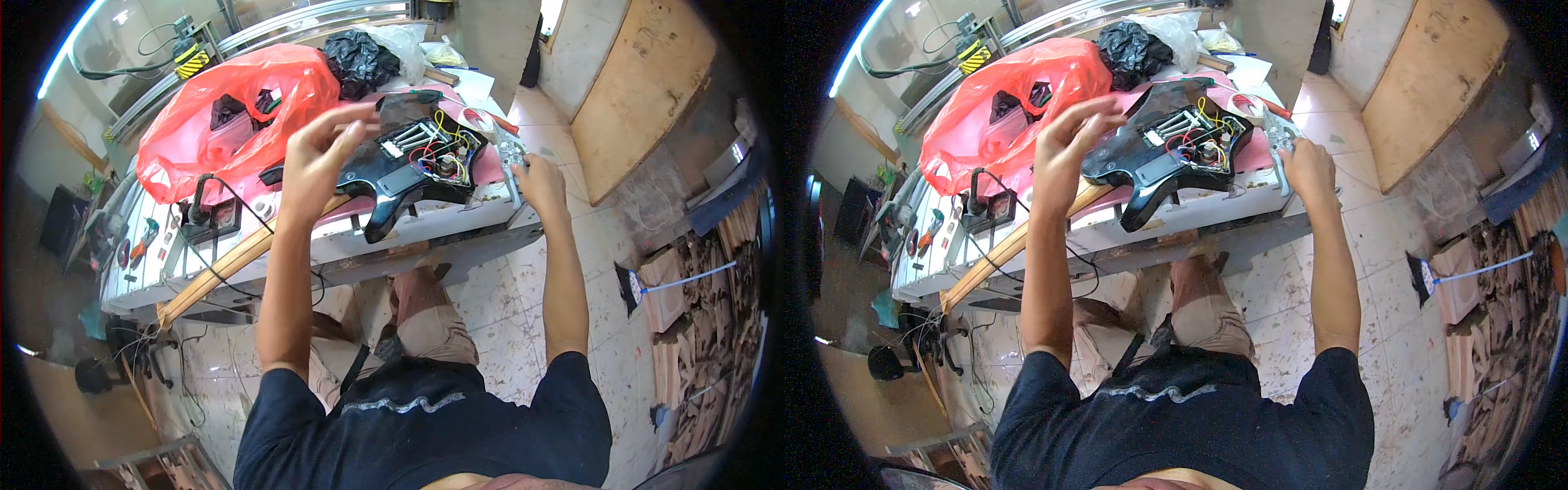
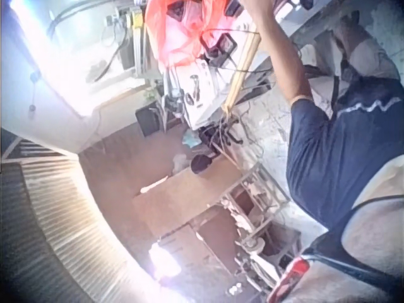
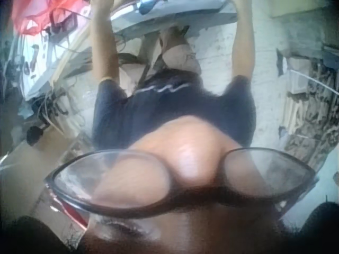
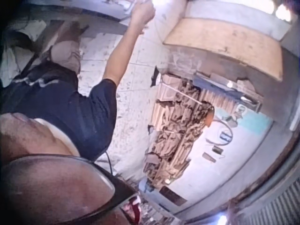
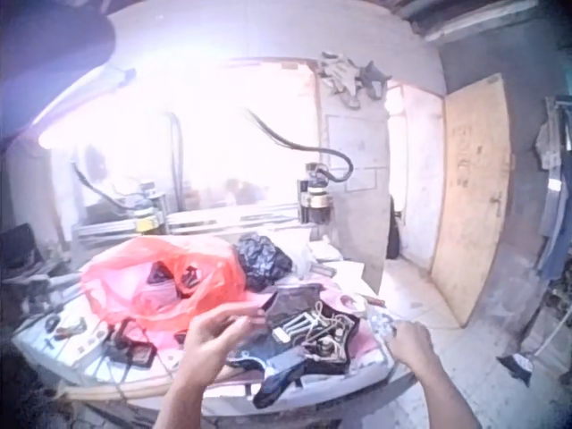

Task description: The person solders internal components and cuts wires on an electric guitar body on a workbench using a soldering iron and wire cutters.

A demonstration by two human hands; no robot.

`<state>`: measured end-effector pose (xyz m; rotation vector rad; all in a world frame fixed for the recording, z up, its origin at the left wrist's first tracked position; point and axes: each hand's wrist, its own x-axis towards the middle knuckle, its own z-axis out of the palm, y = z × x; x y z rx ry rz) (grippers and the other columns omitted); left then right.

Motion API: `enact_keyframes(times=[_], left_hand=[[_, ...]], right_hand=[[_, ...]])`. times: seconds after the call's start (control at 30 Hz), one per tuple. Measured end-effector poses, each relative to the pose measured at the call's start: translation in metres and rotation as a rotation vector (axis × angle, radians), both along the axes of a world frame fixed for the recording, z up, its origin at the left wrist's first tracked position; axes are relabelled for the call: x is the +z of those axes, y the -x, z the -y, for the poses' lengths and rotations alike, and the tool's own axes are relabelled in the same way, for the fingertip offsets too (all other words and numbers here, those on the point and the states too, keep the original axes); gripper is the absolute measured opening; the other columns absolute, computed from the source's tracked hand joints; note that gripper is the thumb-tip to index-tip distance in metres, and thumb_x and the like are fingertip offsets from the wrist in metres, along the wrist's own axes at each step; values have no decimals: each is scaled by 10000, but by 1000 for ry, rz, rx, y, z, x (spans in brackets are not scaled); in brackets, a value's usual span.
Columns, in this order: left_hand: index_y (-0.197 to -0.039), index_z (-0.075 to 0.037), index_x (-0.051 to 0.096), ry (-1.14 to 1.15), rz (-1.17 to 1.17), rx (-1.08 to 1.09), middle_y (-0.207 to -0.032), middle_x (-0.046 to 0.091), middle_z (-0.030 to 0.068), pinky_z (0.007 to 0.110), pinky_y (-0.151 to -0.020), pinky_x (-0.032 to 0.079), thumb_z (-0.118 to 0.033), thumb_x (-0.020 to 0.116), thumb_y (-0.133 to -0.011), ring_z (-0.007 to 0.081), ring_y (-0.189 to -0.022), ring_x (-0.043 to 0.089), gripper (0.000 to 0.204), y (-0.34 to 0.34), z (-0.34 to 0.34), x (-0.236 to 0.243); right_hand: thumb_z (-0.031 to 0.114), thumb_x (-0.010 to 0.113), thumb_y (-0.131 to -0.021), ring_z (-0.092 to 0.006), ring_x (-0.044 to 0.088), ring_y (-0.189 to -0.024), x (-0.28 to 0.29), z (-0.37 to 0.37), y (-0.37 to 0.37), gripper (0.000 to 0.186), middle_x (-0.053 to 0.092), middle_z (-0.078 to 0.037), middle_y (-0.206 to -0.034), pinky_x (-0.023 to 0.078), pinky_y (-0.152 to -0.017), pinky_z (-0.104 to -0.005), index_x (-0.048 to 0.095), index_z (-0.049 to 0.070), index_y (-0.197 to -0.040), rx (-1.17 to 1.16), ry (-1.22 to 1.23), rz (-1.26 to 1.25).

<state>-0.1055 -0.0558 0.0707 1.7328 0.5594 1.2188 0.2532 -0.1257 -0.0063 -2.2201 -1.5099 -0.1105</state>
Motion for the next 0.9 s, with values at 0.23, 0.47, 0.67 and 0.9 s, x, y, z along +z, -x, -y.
enact_keyframes(times=[0.23,0.47,0.67,0.9], left_hand=[[-1131,53,711,100,220,21,-1061,718,116,295,-860,527,-68,673,-971,173,-972,681,205,67,98,-63],[-1053,38,749,567,99,98,-961,712,93,284,-806,537,-130,693,-959,148,-870,678,201,119,198,-152],[-1073,22,750,709,171,173,-992,742,73,290,-844,543,-153,694,-980,134,-915,681,206,128,248,-196],[-1074,8,758,563,131,294,-1003,748,69,281,-852,531,-147,692,-979,120,-935,674,194,148,256,-198]], right_hand=[[278,717,-950,-249,716,-769,57,5,68,278,752,-169,-906,549,-738,-356,770,30,-1065,279,-414,-300],[180,690,-977,-80,604,-675,72,19,234,224,691,-28,-757,476,-632,-259,735,-8,-1090,976,-94,-611],[187,702,-951,-108,617,-704,30,-85,311,452,680,-60,-812,503,-644,-288,606,6,-1354,1072,-46,-568],[348,831,-870,-52,478,-651,14,-149,393,752,561,38,-787,387,-588,-225,487,29,-1458,1290,168,-988]])
